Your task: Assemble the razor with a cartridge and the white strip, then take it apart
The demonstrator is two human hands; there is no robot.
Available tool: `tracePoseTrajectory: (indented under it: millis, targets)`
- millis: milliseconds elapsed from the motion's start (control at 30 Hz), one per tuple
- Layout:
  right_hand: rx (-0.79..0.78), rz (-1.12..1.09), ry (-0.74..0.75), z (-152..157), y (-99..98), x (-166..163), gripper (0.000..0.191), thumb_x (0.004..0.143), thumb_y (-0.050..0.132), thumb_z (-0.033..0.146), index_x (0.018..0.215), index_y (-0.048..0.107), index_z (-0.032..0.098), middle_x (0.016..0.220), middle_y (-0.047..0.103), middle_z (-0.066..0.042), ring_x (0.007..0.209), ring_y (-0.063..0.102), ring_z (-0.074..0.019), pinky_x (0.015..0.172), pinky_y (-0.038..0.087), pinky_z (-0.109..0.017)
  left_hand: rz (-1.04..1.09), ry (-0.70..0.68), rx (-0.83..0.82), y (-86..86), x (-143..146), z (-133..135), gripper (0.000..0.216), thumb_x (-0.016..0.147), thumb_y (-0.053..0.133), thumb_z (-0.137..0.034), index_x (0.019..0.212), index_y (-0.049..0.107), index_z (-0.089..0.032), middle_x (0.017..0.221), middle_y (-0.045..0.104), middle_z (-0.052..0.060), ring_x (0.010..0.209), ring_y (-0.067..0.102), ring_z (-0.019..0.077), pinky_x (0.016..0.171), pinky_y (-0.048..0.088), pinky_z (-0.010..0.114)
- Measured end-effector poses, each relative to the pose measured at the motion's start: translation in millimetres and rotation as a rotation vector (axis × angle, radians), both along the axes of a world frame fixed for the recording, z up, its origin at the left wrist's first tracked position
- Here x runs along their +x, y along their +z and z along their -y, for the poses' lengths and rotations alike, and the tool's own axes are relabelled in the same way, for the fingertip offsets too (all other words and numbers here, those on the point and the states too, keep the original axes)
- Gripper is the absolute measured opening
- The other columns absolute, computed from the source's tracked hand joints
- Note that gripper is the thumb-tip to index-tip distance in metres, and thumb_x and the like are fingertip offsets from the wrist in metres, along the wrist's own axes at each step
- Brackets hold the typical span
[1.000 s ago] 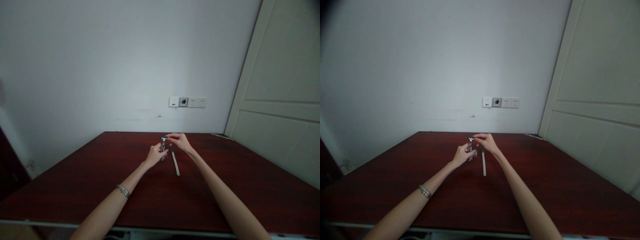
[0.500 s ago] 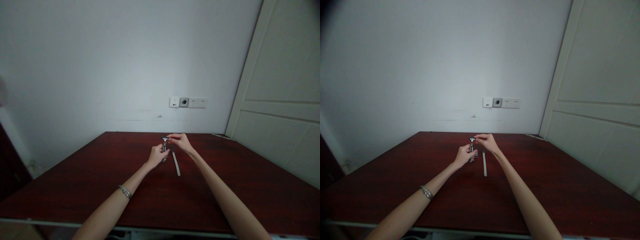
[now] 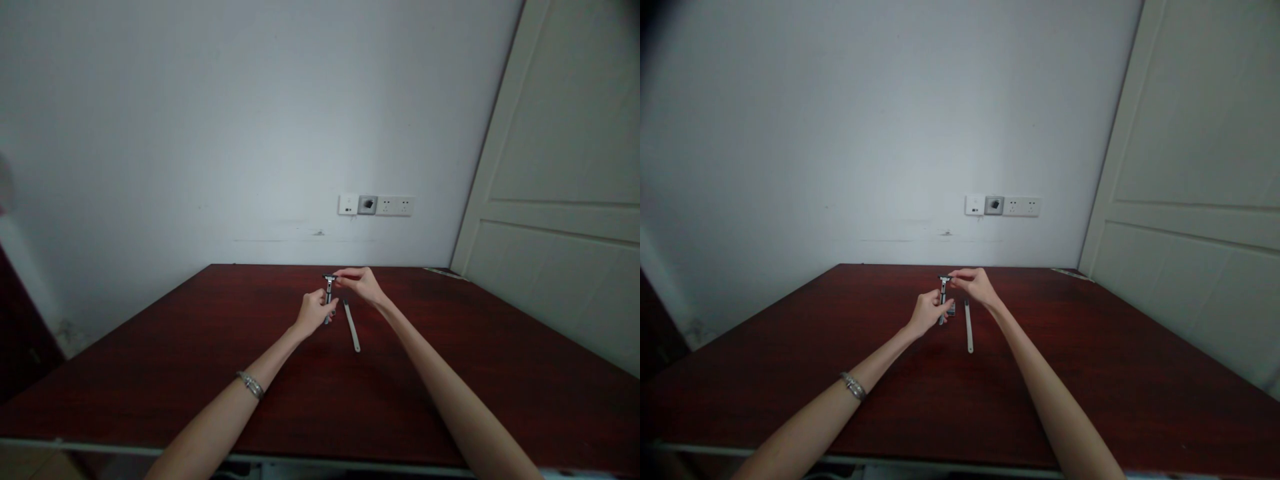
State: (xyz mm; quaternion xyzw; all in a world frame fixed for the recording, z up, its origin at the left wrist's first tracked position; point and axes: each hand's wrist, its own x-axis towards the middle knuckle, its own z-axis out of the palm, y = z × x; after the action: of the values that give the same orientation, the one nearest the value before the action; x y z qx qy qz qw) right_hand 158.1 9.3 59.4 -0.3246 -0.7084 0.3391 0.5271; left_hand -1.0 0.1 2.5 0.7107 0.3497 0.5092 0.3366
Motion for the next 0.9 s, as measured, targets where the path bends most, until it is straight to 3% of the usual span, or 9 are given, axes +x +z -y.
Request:
tracePoseTrajectory:
  millis: [233, 367, 500, 600, 767, 900]
  targets:
    - [-0.056, -0.072, -0.053, -5, -6.3, -2, 0.044, 0.063, 0.068, 0.036, 0.099, 0.066, 0.011, 0.078, 0.067, -0.005, 0.065, 0.061, -0.0138, 0.065, 0.054, -0.031, -0.02, -0.043, -0.038, 5.2, -8, -6, 0.027, 0.07, 0.064, -0.037, 0.068, 0.052, -0.013, 0.055, 0.061, 0.002, 0.04, 0.058, 0.0125, 0.037, 0.043, 0.019]
    - [-0.086, -0.023, -0.173, -6, -5.8, 1, 0.042, 0.065, 0.066, 0.041, 0.091, 0.067, 0.008, 0.072, 0.066, -0.007, 0.06, 0.06, -0.0142, 0.05, 0.052, -0.025, 0.037, -0.087, -0.131, 6.4, -11, -16, 0.027, 0.076, 0.059, -0.037, 0.081, 0.057, -0.011, 0.069, 0.066, 0.008, 0.051, 0.064, 0.015, 0.045, 0.048, 0.021]
    - [-0.088, 0.173, -0.211, -4, -5.6, 2, 0.04, 0.07, 0.058, 0.048, 0.075, 0.066, 0.009, 0.059, 0.062, -0.005, 0.049, 0.055, -0.0118, 0.038, 0.046, -0.021, 0.151, -0.099, -0.264, 11.7, -14, -23, 0.031, 0.079, 0.057, -0.036, 0.094, 0.056, -0.009, 0.076, 0.068, 0.011, 0.06, 0.066, 0.017, 0.052, 0.051, 0.024]
    - [-0.094, 0.394, -0.137, 1, -8.5, -4, 0.04, 0.071, 0.057, 0.049, 0.068, 0.065, 0.01, 0.051, 0.058, -0.002, 0.04, 0.05, -0.0093, 0.035, 0.04, -0.019, 0.184, -0.108, -0.349, 17.5, -17, -23, 0.03, 0.079, 0.056, -0.037, 0.092, 0.058, -0.01, 0.075, 0.068, 0.009, 0.064, 0.066, 0.0174, 0.055, 0.05, 0.025]
    - [-0.196, 0.626, 0.001, 13, -18.3, -25, 0.038, 0.076, 0.052, 0.048, 0.063, 0.06, 0.013, 0.048, 0.055, 0.0, 0.038, 0.05, -0.0092, 0.035, 0.039, -0.018, 0.195, -0.127, -0.488, 20.9, -23, -23, 0.032, 0.077, 0.057, -0.037, 0.092, 0.061, -0.009, 0.071, 0.067, 0.008, 0.06, 0.062, 0.014, 0.055, 0.045, 0.023]
    - [-0.109, 0.75, -0.07, 20, -25.3, -39, 0.038, 0.08, 0.048, 0.046, 0.063, 0.059, 0.014, 0.053, 0.058, -0.002, 0.04, 0.05, -0.0089, 0.041, 0.038, -0.019, 0.185, -0.191, -0.518, 18.4, -24, -24, 0.034, 0.073, 0.059, -0.04, 0.087, 0.063, -0.009, 0.067, 0.064, 0.006, 0.058, 0.059, 0.0121, 0.051, 0.039, 0.02]
